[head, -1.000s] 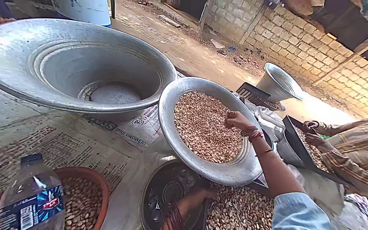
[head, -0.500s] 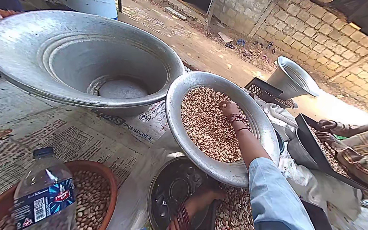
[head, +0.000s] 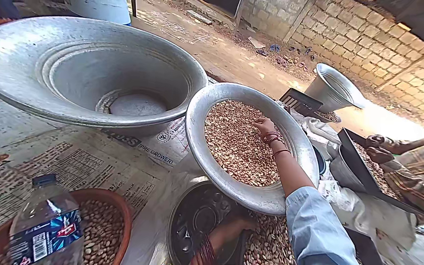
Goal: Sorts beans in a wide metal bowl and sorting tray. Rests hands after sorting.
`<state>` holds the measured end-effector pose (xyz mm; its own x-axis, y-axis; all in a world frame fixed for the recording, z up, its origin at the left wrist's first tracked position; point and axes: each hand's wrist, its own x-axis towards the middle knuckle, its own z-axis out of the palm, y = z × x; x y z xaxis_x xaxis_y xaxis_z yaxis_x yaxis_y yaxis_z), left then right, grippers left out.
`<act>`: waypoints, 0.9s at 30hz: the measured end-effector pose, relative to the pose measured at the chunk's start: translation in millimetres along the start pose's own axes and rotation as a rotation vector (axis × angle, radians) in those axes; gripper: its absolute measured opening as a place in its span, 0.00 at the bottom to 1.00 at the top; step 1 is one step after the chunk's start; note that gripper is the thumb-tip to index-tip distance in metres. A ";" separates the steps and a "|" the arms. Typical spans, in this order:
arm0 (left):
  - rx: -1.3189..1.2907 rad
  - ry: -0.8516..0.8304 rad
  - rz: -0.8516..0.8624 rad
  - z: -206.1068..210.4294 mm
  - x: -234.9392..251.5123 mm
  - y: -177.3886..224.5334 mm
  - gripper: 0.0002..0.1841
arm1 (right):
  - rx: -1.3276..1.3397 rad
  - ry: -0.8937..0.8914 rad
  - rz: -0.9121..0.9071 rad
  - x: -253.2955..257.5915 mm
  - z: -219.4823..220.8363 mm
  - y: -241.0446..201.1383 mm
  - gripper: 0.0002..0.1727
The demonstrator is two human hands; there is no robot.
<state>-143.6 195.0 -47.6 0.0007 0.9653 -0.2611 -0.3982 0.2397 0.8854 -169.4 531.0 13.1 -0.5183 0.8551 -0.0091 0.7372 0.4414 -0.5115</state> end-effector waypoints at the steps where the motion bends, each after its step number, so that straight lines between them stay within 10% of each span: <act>1: -0.001 -0.002 0.002 -0.3 0.3 -0.7 0.19 | -0.041 0.003 -0.022 1.0 3.6 0.0 0.15; 7: -0.016 -0.007 -0.020 -2.1 4.1 -6.5 0.18 | -0.062 -0.013 -0.026 -2.8 6.6 -8.0 0.14; 14: 0.003 -0.003 -0.023 -1.5 2.1 -4.1 0.20 | 0.557 -0.036 0.155 -4.6 -2.7 -2.6 0.14; 27: 0.010 0.002 -0.056 -1.7 0.5 -1.3 0.18 | -0.177 -0.002 -0.196 4.2 31.1 -41.7 0.12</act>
<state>-144.6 195.0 -49.5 0.0207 0.9502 -0.3110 -0.3881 0.2943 0.8733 -215.8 507.7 7.7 -0.6594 0.7482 0.0736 0.6869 0.6394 -0.3455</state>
